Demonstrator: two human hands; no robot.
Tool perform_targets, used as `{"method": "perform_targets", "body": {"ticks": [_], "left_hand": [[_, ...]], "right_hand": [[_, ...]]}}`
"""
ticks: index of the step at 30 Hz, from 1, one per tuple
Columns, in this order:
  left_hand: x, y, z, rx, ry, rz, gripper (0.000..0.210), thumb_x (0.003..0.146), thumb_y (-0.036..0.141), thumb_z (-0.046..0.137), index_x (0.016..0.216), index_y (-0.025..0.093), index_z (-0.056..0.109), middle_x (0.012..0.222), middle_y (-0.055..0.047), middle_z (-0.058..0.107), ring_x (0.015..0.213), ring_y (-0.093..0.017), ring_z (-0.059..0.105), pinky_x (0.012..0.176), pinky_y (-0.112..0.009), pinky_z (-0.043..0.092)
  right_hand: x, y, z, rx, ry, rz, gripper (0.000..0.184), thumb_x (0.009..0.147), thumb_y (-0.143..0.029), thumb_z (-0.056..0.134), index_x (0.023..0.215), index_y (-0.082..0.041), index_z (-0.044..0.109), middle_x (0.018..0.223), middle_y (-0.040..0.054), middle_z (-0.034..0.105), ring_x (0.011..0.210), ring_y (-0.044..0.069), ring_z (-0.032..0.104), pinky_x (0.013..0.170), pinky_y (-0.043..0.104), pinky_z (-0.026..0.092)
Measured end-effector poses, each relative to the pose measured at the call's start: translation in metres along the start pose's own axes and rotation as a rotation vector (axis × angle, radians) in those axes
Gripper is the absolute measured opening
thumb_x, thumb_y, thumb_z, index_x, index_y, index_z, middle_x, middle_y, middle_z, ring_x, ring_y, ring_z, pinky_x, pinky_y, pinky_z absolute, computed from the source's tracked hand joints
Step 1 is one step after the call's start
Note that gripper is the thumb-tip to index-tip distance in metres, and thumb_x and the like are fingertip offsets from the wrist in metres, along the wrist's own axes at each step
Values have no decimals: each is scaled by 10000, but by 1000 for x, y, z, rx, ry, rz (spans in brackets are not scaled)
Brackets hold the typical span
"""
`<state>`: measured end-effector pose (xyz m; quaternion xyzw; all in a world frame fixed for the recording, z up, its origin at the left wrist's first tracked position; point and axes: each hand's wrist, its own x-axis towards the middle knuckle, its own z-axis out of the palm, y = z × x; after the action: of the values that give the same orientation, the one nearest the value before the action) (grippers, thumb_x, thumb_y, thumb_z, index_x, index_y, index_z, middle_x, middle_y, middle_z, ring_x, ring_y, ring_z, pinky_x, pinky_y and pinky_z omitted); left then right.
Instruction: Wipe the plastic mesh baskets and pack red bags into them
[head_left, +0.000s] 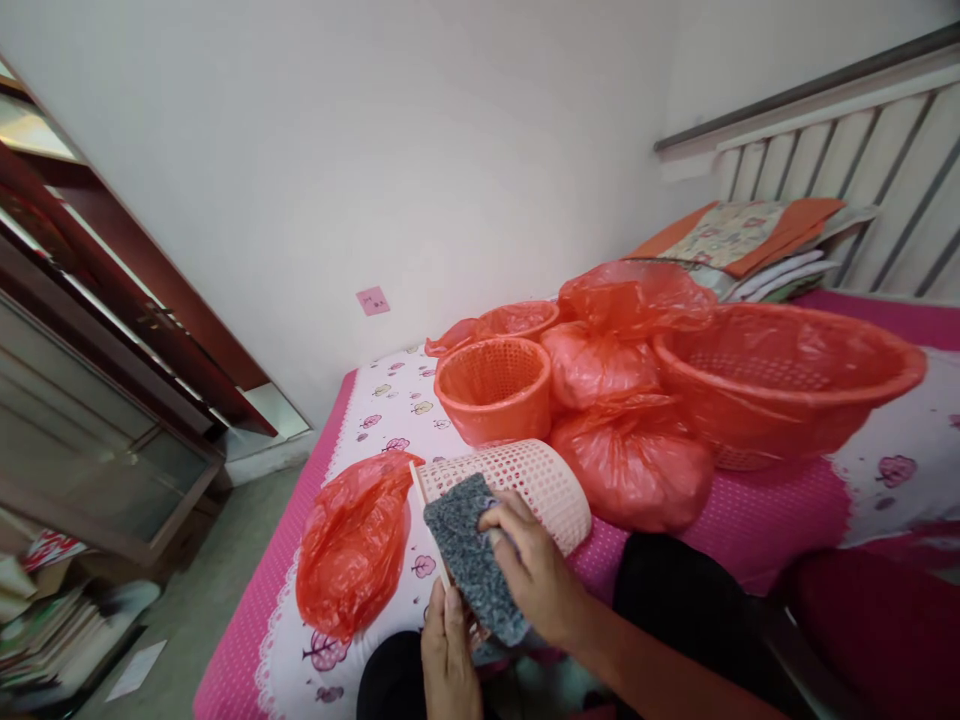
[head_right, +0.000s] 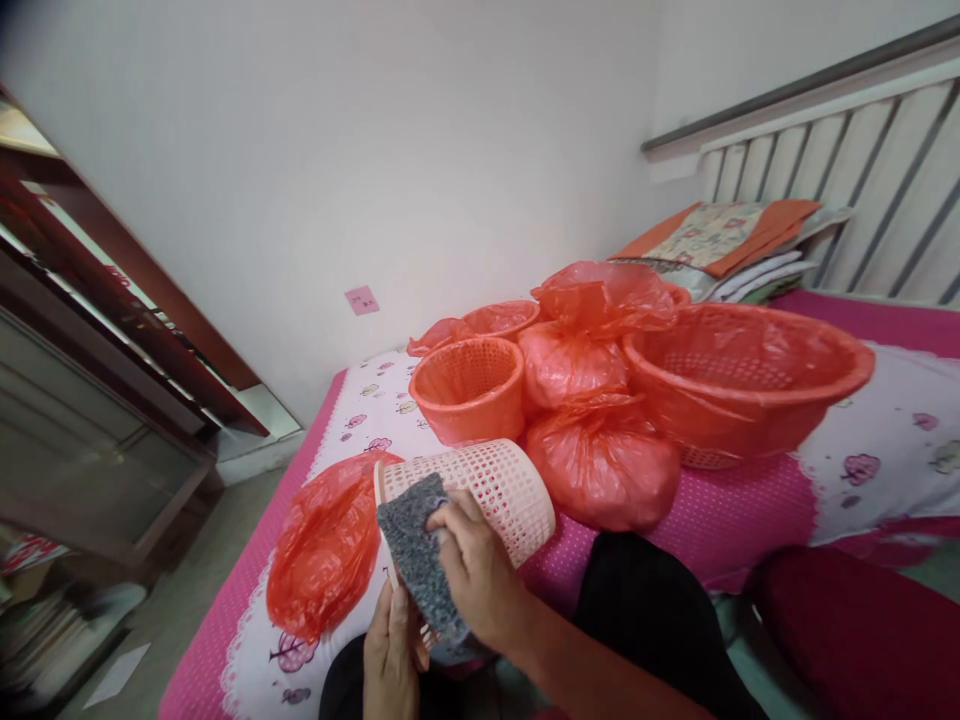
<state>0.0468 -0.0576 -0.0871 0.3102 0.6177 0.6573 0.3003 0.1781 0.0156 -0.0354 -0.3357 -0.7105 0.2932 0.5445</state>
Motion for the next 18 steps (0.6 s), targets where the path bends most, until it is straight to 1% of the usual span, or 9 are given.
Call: {"method": "perform_targets", "body": {"ticks": [1, 2, 4, 7, 9, 11, 14, 16, 18], "left_hand": [[-1, -1, -1, 11, 21, -3, 611, 832, 663, 709, 1212, 187, 754, 1089, -141, 782, 1112, -341, 717, 883, -394, 624], [0, -3, -3, 27, 42, -1, 609, 819, 670, 721, 1191, 188, 762, 1049, -137, 783, 1115, -350, 713, 896, -411, 622], [2, -10, -8, 57, 64, 24, 613, 794, 679, 741, 1165, 193, 772, 1000, -133, 779, 1131, -366, 701, 936, -446, 610], [9, -29, -19, 81, 50, 34, 622, 779, 699, 738, 1146, 198, 775, 1041, -141, 776, 1117, -361, 701, 927, -446, 613], [12, -44, -25, 69, 37, 55, 631, 757, 733, 731, 1092, 201, 788, 1137, -158, 763, 1093, -357, 710, 863, -422, 632], [12, -54, -28, 58, 22, 90, 629, 745, 752, 725, 1054, 209, 795, 1254, -168, 731, 1122, -363, 702, 834, -406, 639], [7, -50, -26, 60, 6, 76, 611, 800, 724, 697, 1108, 202, 781, 1348, -172, 691, 1218, -357, 668, 890, -383, 629], [4, -38, -20, 38, 0, 23, 634, 838, 717, 668, 1163, 181, 761, 1309, -176, 712, 1210, -339, 680, 934, -369, 617], [2, -26, -14, 1, -12, -13, 663, 841, 719, 666, 1198, 166, 747, 1237, -171, 746, 1156, -326, 710, 967, -368, 606]], "right_hand": [[-6, -2, 8, -49, -14, 3, 222, 913, -128, 523, 1086, -226, 622, 1284, 104, 605, 1289, 253, 578, 1100, 415, 491], [-12, -4, 15, -98, -35, 6, 322, 886, -120, 571, 1187, -229, 607, 1403, 120, 545, 1372, 272, 532, 1147, 438, 471], [-23, -4, 23, -187, -79, -10, 490, 853, -86, 607, 1315, -241, 564, 1532, 138, 438, 1448, 294, 479, 1178, 460, 463], [-28, 0, 21, -277, -128, -76, 515, 878, -45, 560, 1355, -240, 559, 1561, 156, 408, 1458, 302, 485, 1172, 468, 484], [-27, 2, 16, -313, -130, -109, 516, 880, -20, 537, 1351, -229, 565, 1558, 167, 420, 1455, 304, 494, 1171, 471, 489], [-24, 2, 11, -336, -127, -124, 533, 871, 0, 529, 1354, -224, 562, 1558, 171, 430, 1463, 305, 486, 1176, 478, 486], [-20, -1, 7, -354, -143, -114, 538, 871, 10, 520, 1355, -219, 562, 1554, 172, 445, 1459, 305, 492, 1169, 481, 494], [-16, -5, 6, -361, -159, -93, 537, 877, 8, 514, 1360, -220, 564, 1550, 168, 453, 1449, 304, 504, 1163, 480, 500], [-11, -9, 6, -363, -177, -74, 526, 890, -7, 512, 1365, -226, 565, 1547, 162, 456, 1431, 302, 520, 1155, 481, 504]]}}
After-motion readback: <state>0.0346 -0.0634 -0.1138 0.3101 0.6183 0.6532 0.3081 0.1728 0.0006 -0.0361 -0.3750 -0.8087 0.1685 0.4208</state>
